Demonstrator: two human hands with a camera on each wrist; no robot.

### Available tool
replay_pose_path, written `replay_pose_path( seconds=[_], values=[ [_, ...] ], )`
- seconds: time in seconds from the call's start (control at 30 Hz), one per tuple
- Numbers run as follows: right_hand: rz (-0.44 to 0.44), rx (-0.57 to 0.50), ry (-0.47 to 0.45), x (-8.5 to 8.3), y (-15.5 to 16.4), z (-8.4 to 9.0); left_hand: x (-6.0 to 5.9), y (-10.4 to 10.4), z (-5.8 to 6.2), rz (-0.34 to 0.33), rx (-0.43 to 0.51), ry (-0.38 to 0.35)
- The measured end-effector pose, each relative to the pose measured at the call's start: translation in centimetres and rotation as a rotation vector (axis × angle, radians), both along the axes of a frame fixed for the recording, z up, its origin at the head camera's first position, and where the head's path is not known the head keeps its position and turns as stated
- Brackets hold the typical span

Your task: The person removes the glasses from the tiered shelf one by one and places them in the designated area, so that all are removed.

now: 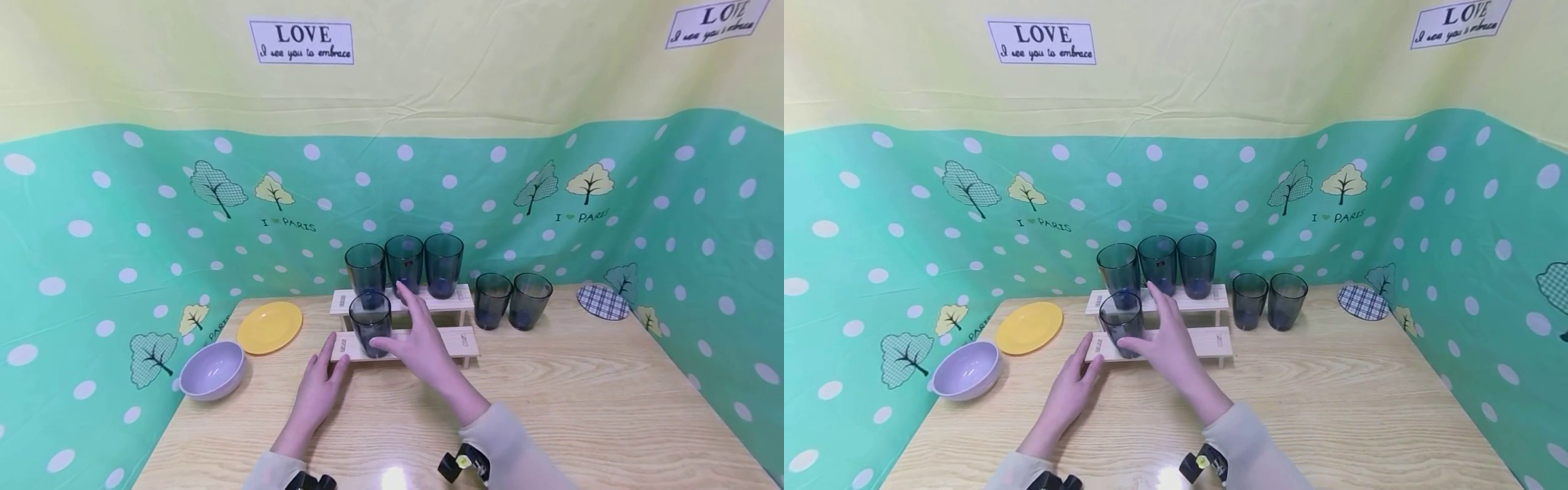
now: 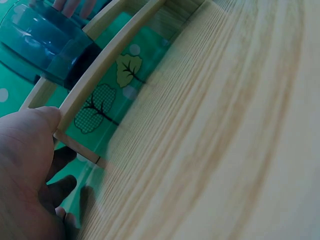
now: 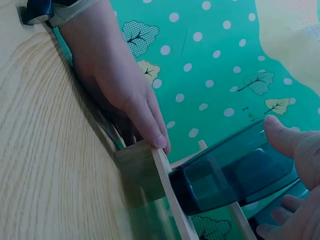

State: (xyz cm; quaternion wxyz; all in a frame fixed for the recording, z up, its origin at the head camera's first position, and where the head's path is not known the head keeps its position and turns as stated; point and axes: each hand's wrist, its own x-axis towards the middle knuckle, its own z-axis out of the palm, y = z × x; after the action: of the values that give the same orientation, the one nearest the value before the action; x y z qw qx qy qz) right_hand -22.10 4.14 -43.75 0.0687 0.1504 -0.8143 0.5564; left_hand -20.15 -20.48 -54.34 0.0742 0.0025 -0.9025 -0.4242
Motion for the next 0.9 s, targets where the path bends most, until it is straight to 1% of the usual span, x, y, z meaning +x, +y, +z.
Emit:
replay_pose_path(
  seconds=[0.23, 0.5, 0.7, 0.9],
  values=[
    [0.012, -0.009, -0.043, -0.1, -0.8, -0.5, 0.0, 0.0, 0.0, 0.004, -0.003, -0.004],
    [0.051, -0.093, -0.070, -0.1, -1.5, -0.7, 0.2, 0.1, 0.2, 0.004, 0.003, -0.015],
    [0.032, -0.062, -0.048, -0.2, -1.8, -1.0, 0.2, 0.1, 0.3, 0.009, 0.002, -0.017],
    [0.036, -0.074, -0.041, -0.4, -2.0, -1.4, 0.2, 0.2, 0.4, 0.011, -0.001, -0.012]
  ],
)
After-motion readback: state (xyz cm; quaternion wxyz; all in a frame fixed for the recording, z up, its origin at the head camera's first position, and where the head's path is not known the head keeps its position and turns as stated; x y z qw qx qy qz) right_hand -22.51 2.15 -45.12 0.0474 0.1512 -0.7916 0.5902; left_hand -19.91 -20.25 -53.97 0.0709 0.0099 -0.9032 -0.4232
